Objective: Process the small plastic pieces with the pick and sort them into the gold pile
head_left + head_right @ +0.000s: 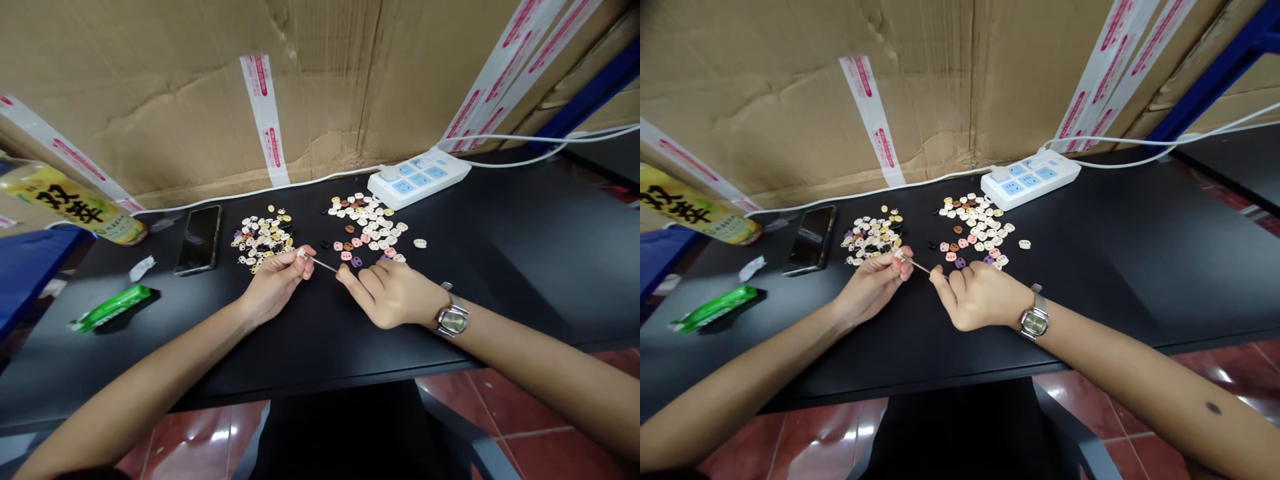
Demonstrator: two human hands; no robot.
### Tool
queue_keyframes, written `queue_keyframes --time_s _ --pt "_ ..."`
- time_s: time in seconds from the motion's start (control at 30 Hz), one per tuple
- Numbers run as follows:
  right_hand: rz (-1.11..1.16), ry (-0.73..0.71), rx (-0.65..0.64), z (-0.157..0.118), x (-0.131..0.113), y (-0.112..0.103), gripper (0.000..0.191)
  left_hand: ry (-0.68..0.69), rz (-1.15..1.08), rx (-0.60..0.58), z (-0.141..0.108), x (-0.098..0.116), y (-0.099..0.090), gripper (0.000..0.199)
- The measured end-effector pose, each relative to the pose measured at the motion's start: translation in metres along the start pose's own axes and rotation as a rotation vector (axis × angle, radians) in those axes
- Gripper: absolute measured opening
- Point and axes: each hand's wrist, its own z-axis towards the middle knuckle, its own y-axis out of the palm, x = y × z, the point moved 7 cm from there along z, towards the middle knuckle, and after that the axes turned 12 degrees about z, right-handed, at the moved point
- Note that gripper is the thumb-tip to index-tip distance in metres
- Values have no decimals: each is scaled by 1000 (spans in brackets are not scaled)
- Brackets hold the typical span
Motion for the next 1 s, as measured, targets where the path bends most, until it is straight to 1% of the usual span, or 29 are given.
queue_keyframes --time_s 0.1,0.13,0.17,0.23,0.27,0.33,0.4,0.5,0.57,0.63,0.67,0.73,0.8,0.87,0.93,0.97,1.0 --pt "210 249 70 -2 17 2 20 4 -6 6 1 1 -1 20" --pt "247 285 83 -3 20 3 20 4 -8 8 1 1 -1 20" --pt "251 275 78 -3 19 4 20 2 -10 12 1 1 -1 21" --pt "208 188 55 0 15 4 22 1 -15 17 1 1 -2 22" --pt "209 179 59 0 16 3 22 2 -14 16 1 1 -2 23" --pt "282 223 81 0 21 2 21 10 -8 9 1 1 -2 24" --pt "295 234 92 0 23 1 21 12 -2 3 1 1 -2 25" --pt "203 169 66 3 17 0 23 10 -1 7 1 1 -2 25" --pt "189 160 52 5 15 -1 20 13 -2 10 1 1 -2 24" --pt "124 125 -6 7 12 1 26 11 -2 10 1 0 -2 22" --pt "136 125 -34 7 12 2 27 13 0 11 1 0 -3 22" --pt "245 189 -58 6 18 3 20 17 4 11 1 0 -2 22" --pt "252 240 -32 4 24 1 22 25 14 4 1 1 -1 23" --pt "333 276 10 2 27 -1 18 32 28 -4 1 1 0 24" --pt "300 276 -1 2 26 -2 19 38 48 -12 1 2 1 24" --pt "284 303 5 1 27 -3 19 42 55 -11 1 2 1 24" --pt "309 301 7 2 26 -3 19 45 60 -11 1 2 1 24"
